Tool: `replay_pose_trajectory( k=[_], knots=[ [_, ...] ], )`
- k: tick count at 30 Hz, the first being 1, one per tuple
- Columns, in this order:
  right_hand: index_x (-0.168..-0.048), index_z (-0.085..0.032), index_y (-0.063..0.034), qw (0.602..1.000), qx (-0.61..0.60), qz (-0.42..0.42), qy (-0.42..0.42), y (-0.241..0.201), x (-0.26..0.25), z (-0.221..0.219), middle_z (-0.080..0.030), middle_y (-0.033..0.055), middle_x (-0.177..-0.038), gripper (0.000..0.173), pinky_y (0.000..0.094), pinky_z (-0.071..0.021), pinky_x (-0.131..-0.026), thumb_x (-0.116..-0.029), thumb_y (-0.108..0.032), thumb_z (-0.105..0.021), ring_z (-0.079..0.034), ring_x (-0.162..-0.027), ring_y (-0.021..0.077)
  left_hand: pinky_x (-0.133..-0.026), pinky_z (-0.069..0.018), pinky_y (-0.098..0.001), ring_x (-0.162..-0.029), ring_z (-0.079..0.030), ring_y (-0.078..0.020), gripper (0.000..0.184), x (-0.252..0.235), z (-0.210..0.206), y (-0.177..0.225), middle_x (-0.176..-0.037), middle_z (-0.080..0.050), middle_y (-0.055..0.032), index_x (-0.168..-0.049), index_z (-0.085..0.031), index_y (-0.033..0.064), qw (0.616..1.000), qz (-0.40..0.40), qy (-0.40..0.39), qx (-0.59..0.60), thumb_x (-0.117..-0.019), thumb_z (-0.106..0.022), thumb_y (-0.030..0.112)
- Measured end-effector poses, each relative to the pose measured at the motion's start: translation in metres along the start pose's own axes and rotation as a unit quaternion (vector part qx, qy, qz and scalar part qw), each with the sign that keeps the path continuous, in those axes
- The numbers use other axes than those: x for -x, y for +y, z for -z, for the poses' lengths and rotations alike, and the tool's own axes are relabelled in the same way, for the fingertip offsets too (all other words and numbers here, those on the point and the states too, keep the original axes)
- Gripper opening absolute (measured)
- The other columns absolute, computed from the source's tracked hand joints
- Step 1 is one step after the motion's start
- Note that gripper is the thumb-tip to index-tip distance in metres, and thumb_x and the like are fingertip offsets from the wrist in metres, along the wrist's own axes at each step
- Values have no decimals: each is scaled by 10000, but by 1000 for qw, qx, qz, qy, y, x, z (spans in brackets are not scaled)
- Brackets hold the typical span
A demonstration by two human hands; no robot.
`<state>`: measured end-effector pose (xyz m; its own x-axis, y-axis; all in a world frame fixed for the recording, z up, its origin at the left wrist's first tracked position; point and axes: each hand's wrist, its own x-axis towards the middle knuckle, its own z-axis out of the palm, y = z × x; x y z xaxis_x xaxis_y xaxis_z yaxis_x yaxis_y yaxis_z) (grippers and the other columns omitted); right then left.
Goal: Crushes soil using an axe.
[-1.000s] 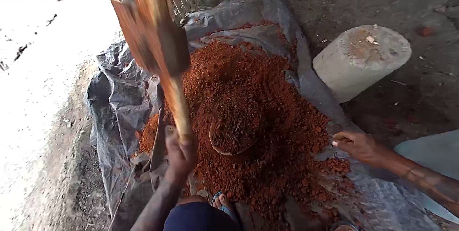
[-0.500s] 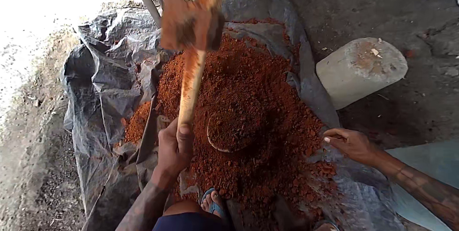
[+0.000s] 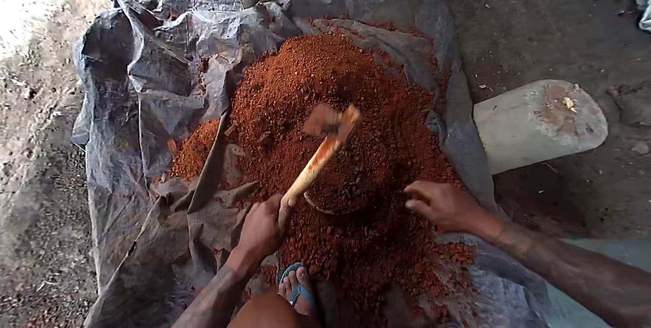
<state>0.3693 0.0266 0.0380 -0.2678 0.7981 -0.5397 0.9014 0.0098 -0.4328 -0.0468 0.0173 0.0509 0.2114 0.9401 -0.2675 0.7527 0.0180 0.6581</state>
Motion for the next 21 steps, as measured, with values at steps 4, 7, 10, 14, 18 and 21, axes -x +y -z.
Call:
replay_pose_trajectory(
  k=[4, 7, 10, 14, 18, 21],
  knots=[
    [-1378, -581, -76, 980, 122, -17, -157, -51, -15, -77, -644, 224, -1282, 585, 643, -531, -906, -988, -509, -620, -661, -1124, 432, -395, -418, -283, -441, -492, -54, 755, 7, 21, 19, -539, -487, 37, -850, -596, 121, 958, -190, 183, 112, -996, -209, 753],
    [-1401, -522, -48, 961, 182, -82, -189, -64, -19, -121, -596, 268, -1320, 549, 619, -538, -874, -1000, -405, -638, -647, -1118, 469, -396, -466, -344, -450, -556, -131, 796, 18, -22, -14, -548, -537, -19, -850, -614, 78, 977, -156, 144, 31, -1011, -196, 736],
    [-1408, -521, -68, 966, 179, -82, -168, -52, -18, -135, -597, 270, -1316, 402, 608, -548, -865, -1068, -282, -523, -658, -1105, 465, -804, -557, -600, -961, -714, -398, 752, 15, -68, -50, -971, -714, -206, -1144, -658, 47, 958, 125, -210, -152, -1039, -246, 667],
    [-1314, -589, -39, 981, 135, -74, -120, -35, -13, -106, -667, 257, -1211, 420, 640, -541, -863, -1051, -358, -519, -680, -1067, 463, -845, -534, -604, -995, -693, -383, 730, 5, -64, -47, -983, -704, -187, -1074, -679, 62, 947, 156, -253, -125, -1047, -251, 653],
    [-1224, -633, 33, 994, -25, -14, 106, -33, -32, -54, -712, 225, -1017, 455, 584, -563, -843, -985, -354, -657, -709, -926, 393, -591, -518, -544, -640, -641, -290, 794, 12, -13, -20, -665, -600, -87, -899, -669, 71, 998, 23, -63, -21, -995, -217, 717],
    [-1310, -603, -7, 973, -130, 29, 189, -49, -52, -25, -731, 125, -1012, 489, 441, -600, -807, -974, -355, -673, -719, -842, 229, -421, -447, -364, -463, -527, -111, 802, 6, 27, 14, -549, -510, 31, -830, -637, 128, 987, -111, 114, 29, -982, -197, 782]
  ],
)
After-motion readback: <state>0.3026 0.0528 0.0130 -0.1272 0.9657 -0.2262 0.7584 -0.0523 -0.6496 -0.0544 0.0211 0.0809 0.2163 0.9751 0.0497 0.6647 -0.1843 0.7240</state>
